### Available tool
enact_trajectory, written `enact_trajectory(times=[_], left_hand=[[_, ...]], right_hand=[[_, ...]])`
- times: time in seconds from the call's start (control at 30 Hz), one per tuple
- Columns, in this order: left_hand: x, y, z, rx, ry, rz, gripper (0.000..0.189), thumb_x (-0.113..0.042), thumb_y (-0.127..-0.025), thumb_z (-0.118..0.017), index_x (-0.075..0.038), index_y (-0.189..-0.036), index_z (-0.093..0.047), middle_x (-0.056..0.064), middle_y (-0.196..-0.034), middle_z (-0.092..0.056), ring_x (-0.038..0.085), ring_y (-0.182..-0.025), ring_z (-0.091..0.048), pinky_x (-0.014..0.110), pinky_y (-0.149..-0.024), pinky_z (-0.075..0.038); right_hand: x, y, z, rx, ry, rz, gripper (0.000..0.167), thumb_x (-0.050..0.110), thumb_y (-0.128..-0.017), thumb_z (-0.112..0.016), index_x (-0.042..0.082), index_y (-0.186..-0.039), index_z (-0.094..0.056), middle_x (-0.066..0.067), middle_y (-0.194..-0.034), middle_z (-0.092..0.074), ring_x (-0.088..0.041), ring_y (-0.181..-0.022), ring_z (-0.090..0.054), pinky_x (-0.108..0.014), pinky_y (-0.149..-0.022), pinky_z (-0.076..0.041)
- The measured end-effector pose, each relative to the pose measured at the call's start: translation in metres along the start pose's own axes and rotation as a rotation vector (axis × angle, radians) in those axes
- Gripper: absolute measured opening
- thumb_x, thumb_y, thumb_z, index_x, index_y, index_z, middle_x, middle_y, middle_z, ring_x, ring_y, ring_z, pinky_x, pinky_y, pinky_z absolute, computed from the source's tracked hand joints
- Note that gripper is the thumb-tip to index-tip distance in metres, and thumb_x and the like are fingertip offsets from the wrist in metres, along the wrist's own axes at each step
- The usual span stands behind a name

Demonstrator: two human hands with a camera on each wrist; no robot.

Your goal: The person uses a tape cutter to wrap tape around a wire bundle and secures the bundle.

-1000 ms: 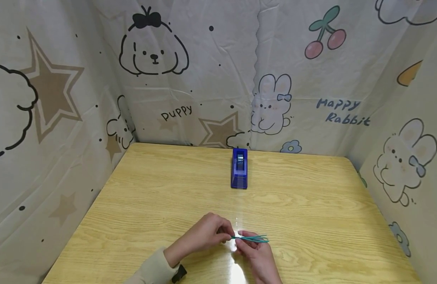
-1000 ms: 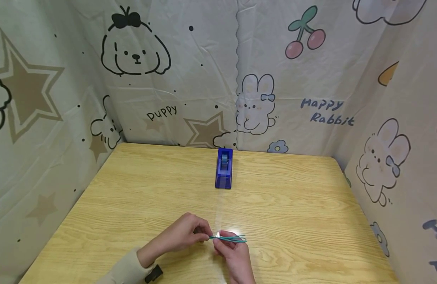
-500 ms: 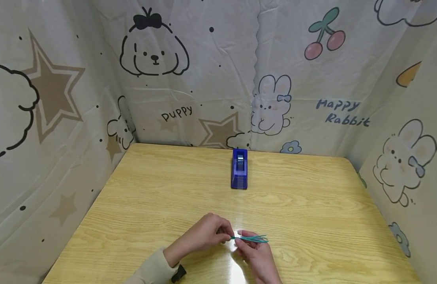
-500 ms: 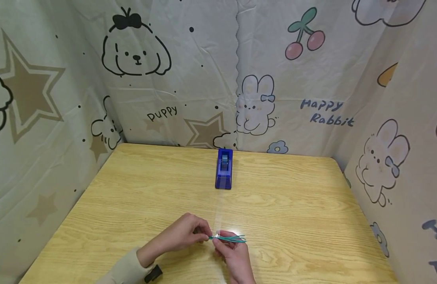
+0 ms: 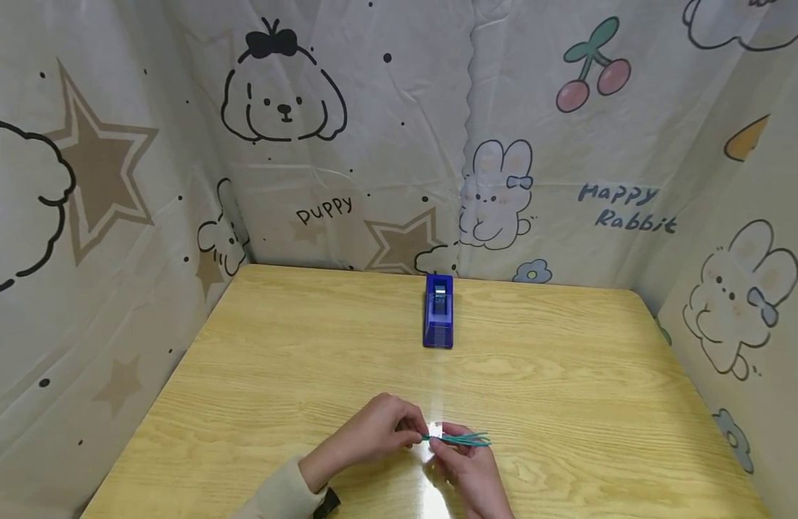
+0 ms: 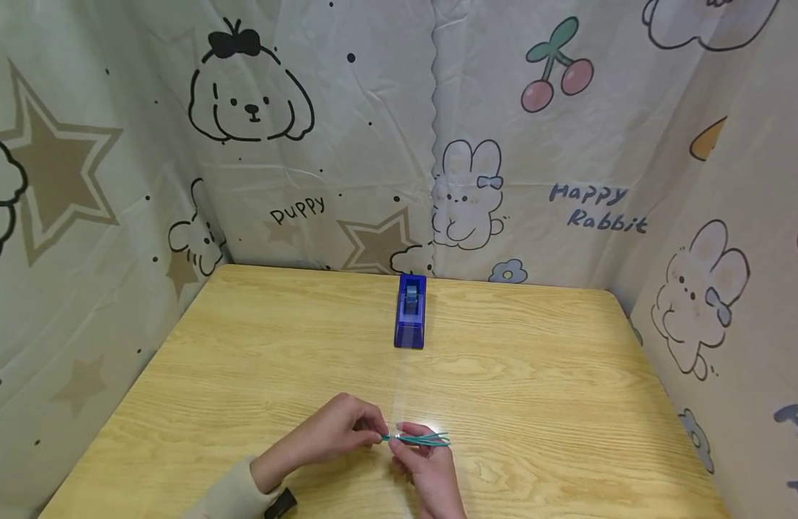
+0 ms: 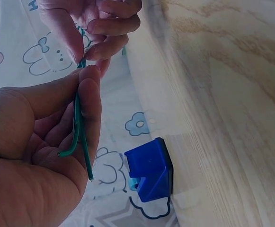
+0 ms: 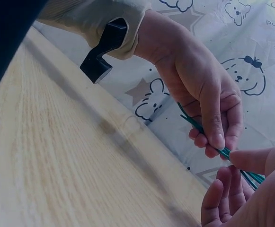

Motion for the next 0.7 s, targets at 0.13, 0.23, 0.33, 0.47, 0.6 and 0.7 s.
enact_trajectory(times=[0.13,0.23,0.33,0.47,0.6,0.7], left_hand=[[-0.001,0.0,0.0,0.001,-0.006,-0.001,0.005,-0.005,-0.093,-0.076,-0.008,-0.09,-0.079,0.002,-0.08,-0.077,0.001,-0.067,-0.066,0.016,-0.063,-0.052],[-0.002,0.0,0.0,0.001,-0.011,-0.004,0.005,-0.004,-0.093,-0.076,-0.007,-0.09,-0.079,0.003,-0.08,-0.077,0.002,-0.067,-0.066,0.015,-0.063,-0.052],[-0.002,0.0,0.0,0.0,-0.012,-0.005,0.004,-0.004,-0.093,-0.076,-0.006,-0.091,-0.079,0.003,-0.081,-0.077,0.002,-0.067,-0.067,0.015,-0.063,-0.052],[-0.001,0.001,0.0,0.002,0.0,0.002,0.004,-0.004,-0.093,-0.075,-0.006,-0.091,-0.079,0.003,-0.081,-0.077,0.003,-0.067,-0.067,0.016,-0.063,-0.052],[0.0,0.0,-0.001,0.003,0.006,0.009,0.005,-0.005,-0.094,-0.075,-0.007,-0.092,-0.079,0.003,-0.081,-0.077,0.003,-0.067,-0.067,0.016,-0.062,-0.052],[0.001,-0.001,-0.001,0.005,0.004,0.013,0.005,-0.006,-0.094,-0.075,-0.008,-0.092,-0.079,0.002,-0.081,-0.077,0.002,-0.067,-0.067,0.016,-0.063,-0.052]], right_hand=[[0.001,0.001,0.0,0.0,0.006,0.006,0.052,0.006,-0.096,-0.072,-0.014,-0.136,-0.046,0.006,-0.084,-0.066,-0.006,-0.068,-0.061,-0.019,-0.063,-0.048],[0.002,0.001,-0.001,0.006,0.004,0.004,0.056,0.007,-0.095,-0.073,-0.015,-0.138,-0.044,0.006,-0.084,-0.066,-0.006,-0.068,-0.062,-0.019,-0.064,-0.048],[0.002,0.001,-0.001,0.01,0.003,0.006,0.058,0.007,-0.094,-0.073,-0.015,-0.138,-0.044,0.006,-0.084,-0.066,-0.006,-0.068,-0.062,-0.02,-0.065,-0.049],[0.002,0.001,-0.001,0.01,-0.001,0.006,0.057,0.006,-0.095,-0.073,-0.016,-0.139,-0.044,0.004,-0.084,-0.066,-0.007,-0.073,-0.063,-0.02,-0.066,-0.052],[0.005,0.002,0.004,-0.007,0.018,0.011,0.058,0.007,-0.095,-0.073,-0.013,-0.142,-0.045,0.0,-0.098,-0.065,-0.01,-0.081,-0.064,-0.021,-0.069,-0.054],[0.008,0.003,0.012,-0.032,0.018,0.02,0.061,0.008,-0.096,-0.073,-0.01,-0.146,-0.043,-0.004,-0.112,-0.061,-0.012,-0.087,-0.064,-0.024,-0.072,-0.056]])
Point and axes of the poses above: each hand's wrist, its own y-axis away from the middle knuckle, its own z-axis out of the back of the hand, x = y × z, the point moved 9 cm from there along -y, towards the middle knuckle
